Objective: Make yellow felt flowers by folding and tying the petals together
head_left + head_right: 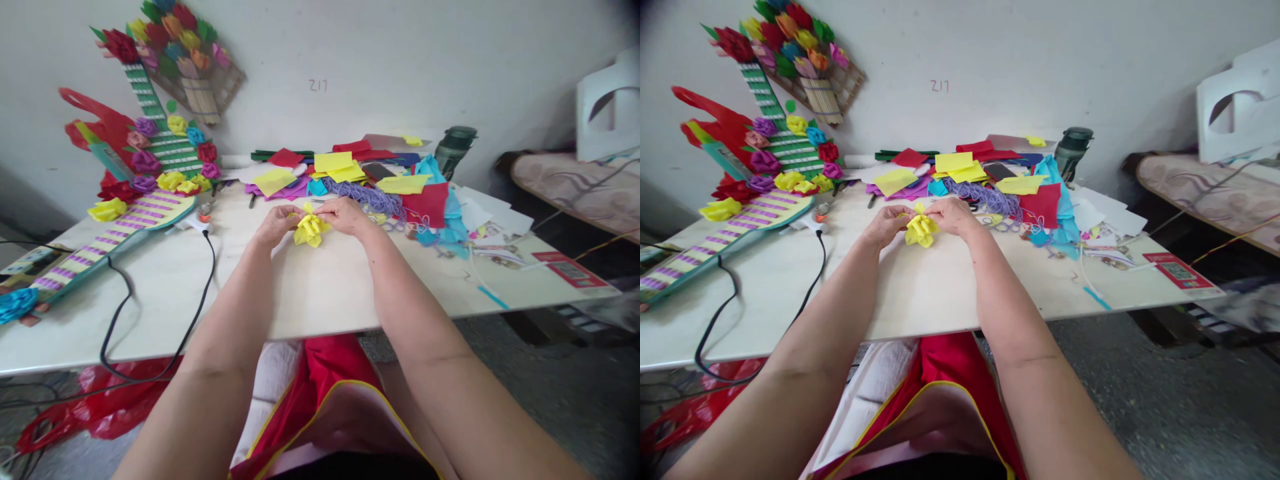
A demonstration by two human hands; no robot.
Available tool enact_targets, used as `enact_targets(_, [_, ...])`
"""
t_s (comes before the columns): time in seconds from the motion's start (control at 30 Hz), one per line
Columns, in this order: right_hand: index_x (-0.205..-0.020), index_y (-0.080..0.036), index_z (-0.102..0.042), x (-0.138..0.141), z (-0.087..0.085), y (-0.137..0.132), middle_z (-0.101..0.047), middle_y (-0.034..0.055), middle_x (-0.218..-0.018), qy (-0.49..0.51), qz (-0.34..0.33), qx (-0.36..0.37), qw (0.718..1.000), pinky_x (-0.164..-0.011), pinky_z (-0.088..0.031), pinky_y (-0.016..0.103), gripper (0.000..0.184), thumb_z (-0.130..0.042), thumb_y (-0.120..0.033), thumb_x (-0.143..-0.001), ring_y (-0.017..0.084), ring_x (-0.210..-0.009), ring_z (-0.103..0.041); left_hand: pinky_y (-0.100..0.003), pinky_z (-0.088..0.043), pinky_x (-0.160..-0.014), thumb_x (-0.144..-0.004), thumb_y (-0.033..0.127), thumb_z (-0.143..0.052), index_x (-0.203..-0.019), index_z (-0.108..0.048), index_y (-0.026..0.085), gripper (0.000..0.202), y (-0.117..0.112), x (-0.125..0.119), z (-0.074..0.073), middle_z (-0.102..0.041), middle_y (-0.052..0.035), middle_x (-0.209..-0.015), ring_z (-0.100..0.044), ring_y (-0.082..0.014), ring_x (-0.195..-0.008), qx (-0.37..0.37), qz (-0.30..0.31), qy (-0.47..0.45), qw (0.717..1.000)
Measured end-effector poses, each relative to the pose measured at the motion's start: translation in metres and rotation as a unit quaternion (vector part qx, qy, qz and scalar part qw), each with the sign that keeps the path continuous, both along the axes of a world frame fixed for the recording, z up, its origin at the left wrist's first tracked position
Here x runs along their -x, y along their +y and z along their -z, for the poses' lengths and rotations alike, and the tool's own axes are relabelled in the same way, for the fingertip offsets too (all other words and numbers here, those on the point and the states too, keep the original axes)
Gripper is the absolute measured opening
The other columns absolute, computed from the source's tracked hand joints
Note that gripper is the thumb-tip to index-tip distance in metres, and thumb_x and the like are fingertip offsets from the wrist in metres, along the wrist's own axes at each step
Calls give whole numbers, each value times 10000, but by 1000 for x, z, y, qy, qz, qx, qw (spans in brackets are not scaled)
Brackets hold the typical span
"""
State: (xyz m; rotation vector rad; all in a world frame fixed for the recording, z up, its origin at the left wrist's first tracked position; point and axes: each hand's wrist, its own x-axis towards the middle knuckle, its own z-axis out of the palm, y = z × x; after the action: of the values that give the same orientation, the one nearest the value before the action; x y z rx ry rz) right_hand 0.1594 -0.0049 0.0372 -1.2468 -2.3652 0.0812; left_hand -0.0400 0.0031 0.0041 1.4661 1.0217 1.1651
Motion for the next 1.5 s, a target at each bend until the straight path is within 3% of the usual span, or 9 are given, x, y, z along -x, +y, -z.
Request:
enact_targets(0.2, [-1113,-240,-754,1,-1,1,-750,45,-1139,-18,8,5,1000,-825,-448,284,311,-548,-276,-884,196,-1043,-661,-278,-476,-672,-510,419,-823,-702,-668,141,372,-2,-1,-3,-646,-10,-653,-565,-123,-632,-8,3,26,1000])
enact_targets(0.4, [-1101,-233,-761,3,-5,-4,-756,57,-1058,-77,24,-7,997,-736,-400,269,301,-540,-278,-901,183,-970,-642,-268,-468,-671,-519,390,-824,-696,-664,143,343,-1,-3,-2,-646,-8,-662,-558,-115,-630,-1,-2,24,1000])
enact_targets(0.7, [-1015,-187,-785,6,-8,-7,-756,78,-989,-87,6,-35,996,-711,-366,280,282,-539,-245,-891,190,-911,-637,-229,-403,-544,-575,324,-814,-671,-665,143,253,-2,0,4,-605,-4,-575,-523,-96,-519,69,43,-20,997])
enact_targets(1.0, [-993,-194,-790,10,-11,-11,-755,87,-989,-108,-11,-50,993,-709,-370,284,303,-510,-214,-880,196,-905,-645,-252,-463,-559,-497,247,-819,-622,-680,119,226,-1,1,8,-657,-44,-588,-589,-129,-531,141,76,-88,983])
enact_targets(1.2, [-1056,-207,-773,6,-9,-9,-749,76,-1034,-87,-8,-36,996,-745,-392,274,311,-507,-252,-901,189,-947,-639,-224,-426,-526,-503,349,-861,-627,-680,131,308,1,1,7,-636,-25,-560,-545,-102,-505,66,54,-55,995])
enact_targets(1.5, [-1120,-265,-750,-2,-5,-1,-751,37,-1130,-44,25,34,998,-826,-449,267,317,-522,-333,-909,190,-1033,-663,-253,-459,-615,-502,478,-860,-657,-673,133,422,-7,-10,-9,-639,-13,-605,-547,-110,-583,-15,4,48,999])
